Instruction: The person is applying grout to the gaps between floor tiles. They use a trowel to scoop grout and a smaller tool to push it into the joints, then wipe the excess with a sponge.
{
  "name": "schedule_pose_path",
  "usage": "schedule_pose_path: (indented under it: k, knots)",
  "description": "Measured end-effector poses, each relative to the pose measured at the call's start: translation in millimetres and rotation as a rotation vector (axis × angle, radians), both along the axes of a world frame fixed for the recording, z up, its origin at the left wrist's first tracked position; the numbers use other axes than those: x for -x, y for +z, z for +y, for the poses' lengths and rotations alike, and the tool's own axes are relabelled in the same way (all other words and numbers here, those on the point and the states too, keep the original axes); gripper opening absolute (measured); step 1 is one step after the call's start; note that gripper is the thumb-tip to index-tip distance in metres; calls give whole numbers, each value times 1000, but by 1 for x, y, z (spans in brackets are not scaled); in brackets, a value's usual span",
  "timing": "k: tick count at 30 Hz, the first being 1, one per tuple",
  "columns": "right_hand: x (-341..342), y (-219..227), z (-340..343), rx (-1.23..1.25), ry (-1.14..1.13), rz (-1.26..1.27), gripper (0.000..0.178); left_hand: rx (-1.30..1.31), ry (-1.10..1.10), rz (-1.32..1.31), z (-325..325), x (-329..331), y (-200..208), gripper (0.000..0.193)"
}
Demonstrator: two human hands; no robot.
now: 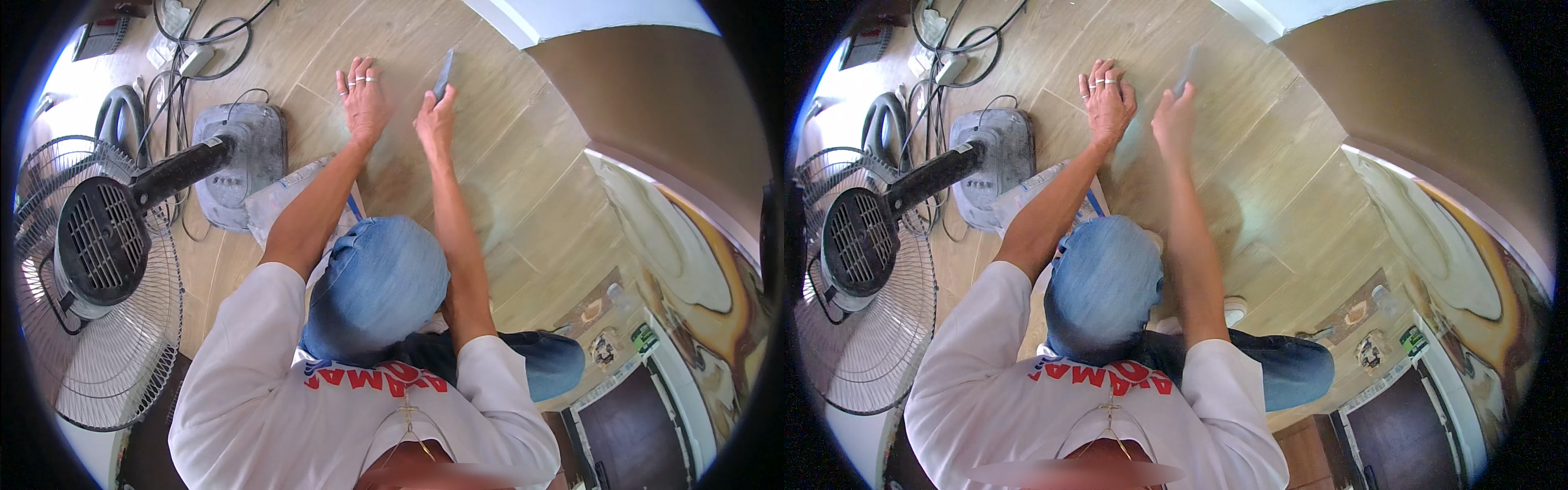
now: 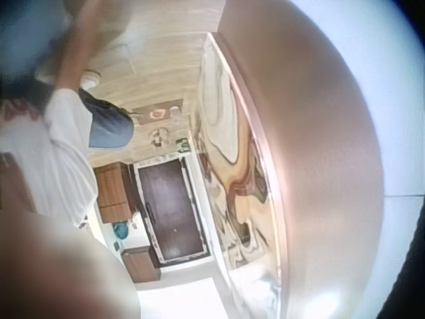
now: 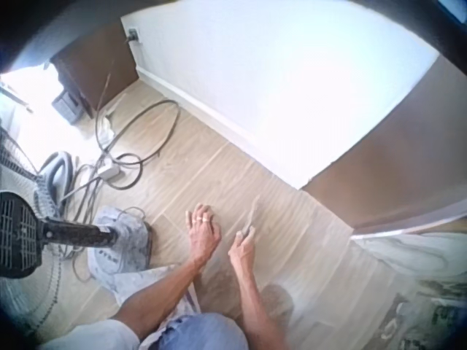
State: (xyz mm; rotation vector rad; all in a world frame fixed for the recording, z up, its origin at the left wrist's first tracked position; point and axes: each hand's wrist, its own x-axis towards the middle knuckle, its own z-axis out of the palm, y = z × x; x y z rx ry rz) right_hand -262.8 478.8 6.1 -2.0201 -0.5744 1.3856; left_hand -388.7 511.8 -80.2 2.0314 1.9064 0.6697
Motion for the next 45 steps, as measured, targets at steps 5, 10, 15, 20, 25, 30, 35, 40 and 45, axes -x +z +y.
schedule_pose_path:
  k: [5, 10, 15, 20, 25, 30, 35, 40, 45]
  knots:
    - [22, -104, -45, -292, 65, -481, 49, -68, -21, -9, -2, -6, 3, 26]
    - [8, -82, -39, -278, 25, -295, 50, -56, -36, -4, -2, 0, -1, 26]
    - [22, -70, -61, -244, -58, -90, 50, -71, -10, 9, -3, 3, -8, 26]
    - [-44, -84, -10, -353, -53, -232, 51, -54, -27, -2, 0, -7, -1, 25]
    - [-75, -53, 52, -234, -58, -184, 52, -60, -18, -24, 2, -7, 2, 24]
    - [-74, -52, 69, -270, -93, -139, 54, -47, -23, 16, 2, -3, 1, 24]
    - [-64, -70, 81, -372, -207, -5, 52, -46, -18, -13, 0, -4, 2, 27]
    - [-40, -53, 93, -345, -329, 42, 50, -21, -30, 19, 2, -1, -3, 34]
    - [-55, -37, 73, -254, -137, -102, 51, 3, -8, 24, 1, -4, 1, 32]
